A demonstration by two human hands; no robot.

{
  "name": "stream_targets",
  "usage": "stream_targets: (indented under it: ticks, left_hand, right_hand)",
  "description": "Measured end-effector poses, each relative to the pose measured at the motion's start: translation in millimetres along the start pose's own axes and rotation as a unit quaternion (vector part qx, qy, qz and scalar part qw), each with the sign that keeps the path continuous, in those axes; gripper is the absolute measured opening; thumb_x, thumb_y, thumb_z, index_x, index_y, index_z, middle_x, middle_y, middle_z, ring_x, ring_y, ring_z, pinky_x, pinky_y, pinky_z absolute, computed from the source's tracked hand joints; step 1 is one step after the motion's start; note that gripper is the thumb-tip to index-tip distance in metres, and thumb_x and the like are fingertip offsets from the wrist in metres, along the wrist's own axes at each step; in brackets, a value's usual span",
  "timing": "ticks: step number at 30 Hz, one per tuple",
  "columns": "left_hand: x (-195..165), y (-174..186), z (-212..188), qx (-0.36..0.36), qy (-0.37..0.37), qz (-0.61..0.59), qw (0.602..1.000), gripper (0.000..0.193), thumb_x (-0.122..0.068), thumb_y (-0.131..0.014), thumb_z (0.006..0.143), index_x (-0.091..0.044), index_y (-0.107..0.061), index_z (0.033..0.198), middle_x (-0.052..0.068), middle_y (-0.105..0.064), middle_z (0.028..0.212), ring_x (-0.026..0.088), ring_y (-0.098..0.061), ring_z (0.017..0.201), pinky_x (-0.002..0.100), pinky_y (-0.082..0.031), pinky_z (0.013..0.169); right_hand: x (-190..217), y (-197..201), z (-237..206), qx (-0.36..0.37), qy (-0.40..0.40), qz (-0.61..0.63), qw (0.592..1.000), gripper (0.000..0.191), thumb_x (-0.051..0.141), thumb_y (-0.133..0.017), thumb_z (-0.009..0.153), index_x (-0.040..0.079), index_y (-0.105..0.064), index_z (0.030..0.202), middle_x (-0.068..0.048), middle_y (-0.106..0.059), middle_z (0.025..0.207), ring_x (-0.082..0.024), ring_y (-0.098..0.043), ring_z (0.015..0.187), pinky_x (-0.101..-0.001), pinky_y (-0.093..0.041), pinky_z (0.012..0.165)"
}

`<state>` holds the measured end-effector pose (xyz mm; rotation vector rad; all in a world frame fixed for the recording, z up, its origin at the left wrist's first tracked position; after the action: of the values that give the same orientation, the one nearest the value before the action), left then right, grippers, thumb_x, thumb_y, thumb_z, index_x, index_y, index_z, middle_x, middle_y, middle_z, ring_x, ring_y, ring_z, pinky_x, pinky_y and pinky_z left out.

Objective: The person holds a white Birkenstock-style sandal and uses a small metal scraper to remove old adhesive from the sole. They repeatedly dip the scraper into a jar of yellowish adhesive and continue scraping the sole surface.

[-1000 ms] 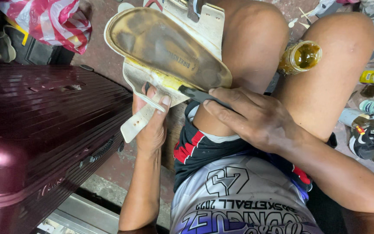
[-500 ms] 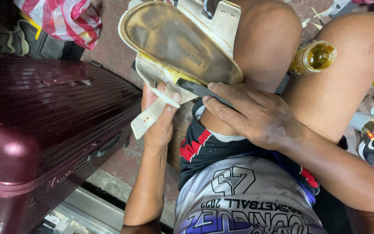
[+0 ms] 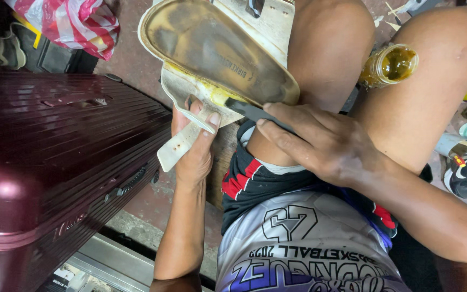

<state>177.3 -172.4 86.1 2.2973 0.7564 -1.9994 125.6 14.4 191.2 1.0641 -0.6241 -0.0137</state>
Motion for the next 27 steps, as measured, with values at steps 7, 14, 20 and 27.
stream_targets:
  ticks: [7,14,20,27]
  left_hand:
    - [0,1,0,-0.003,0.000,-0.004,1.000,0.045,-0.008,-0.071,0.098,-0.004,-0.047,0.136,0.003,-0.054,0.126,0.013,-0.050,0.121,0.031,-0.040,0.114]
    - [-5,-7,1,0.015,0.002,0.011,1.000,0.055,-0.007,-0.067,0.098,0.001,-0.043,0.147,0.008,-0.055,0.141,0.017,-0.051,0.135,0.034,-0.036,0.123]
    - [2,1,0,0.006,0.005,0.003,1.000,0.056,-0.004,-0.067,0.099,0.004,-0.043,0.149,0.009,-0.056,0.138,0.018,-0.050,0.133,0.034,-0.035,0.122]
    - [14,11,-2,-0.009,0.016,-0.014,1.000,0.061,-0.003,-0.068,0.096,0.007,-0.039,0.149,0.012,-0.056,0.140,0.019,-0.051,0.133,0.035,-0.036,0.122]
  right_hand:
    - [2,3,4,-0.003,0.008,0.014,1.000,0.041,0.009,-0.062,0.087,-0.002,-0.068,0.126,-0.021,-0.066,0.129,-0.033,-0.070,0.112,-0.0392,-0.059,0.093]
    - [5,1,8,-0.001,0.022,0.014,1.000,0.044,0.011,-0.061,0.085,-0.002,-0.069,0.126,-0.021,-0.066,0.127,-0.031,-0.070,0.109,-0.0390,-0.059,0.091]
    - [2,6,-3,0.008,0.001,0.005,1.000,0.045,0.005,-0.067,0.079,-0.001,-0.070,0.124,-0.021,-0.068,0.124,-0.032,-0.071,0.106,-0.0368,-0.061,0.081]
    - [-8,29,-22,-0.128,-0.069,0.062,0.987,0.029,-0.008,-0.075,0.093,0.002,-0.072,0.119,-0.012,-0.069,0.126,-0.025,-0.074,0.106,-0.0340,-0.063,0.086]
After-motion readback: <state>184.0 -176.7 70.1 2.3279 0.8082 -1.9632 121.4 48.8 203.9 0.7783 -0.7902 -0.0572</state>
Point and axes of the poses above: each hand's wrist, its own z-axis towards the middle knuckle, its own y-axis out of the back of the hand, x = y × z, the point moved 9 cm from there along z, towards the middle knuckle
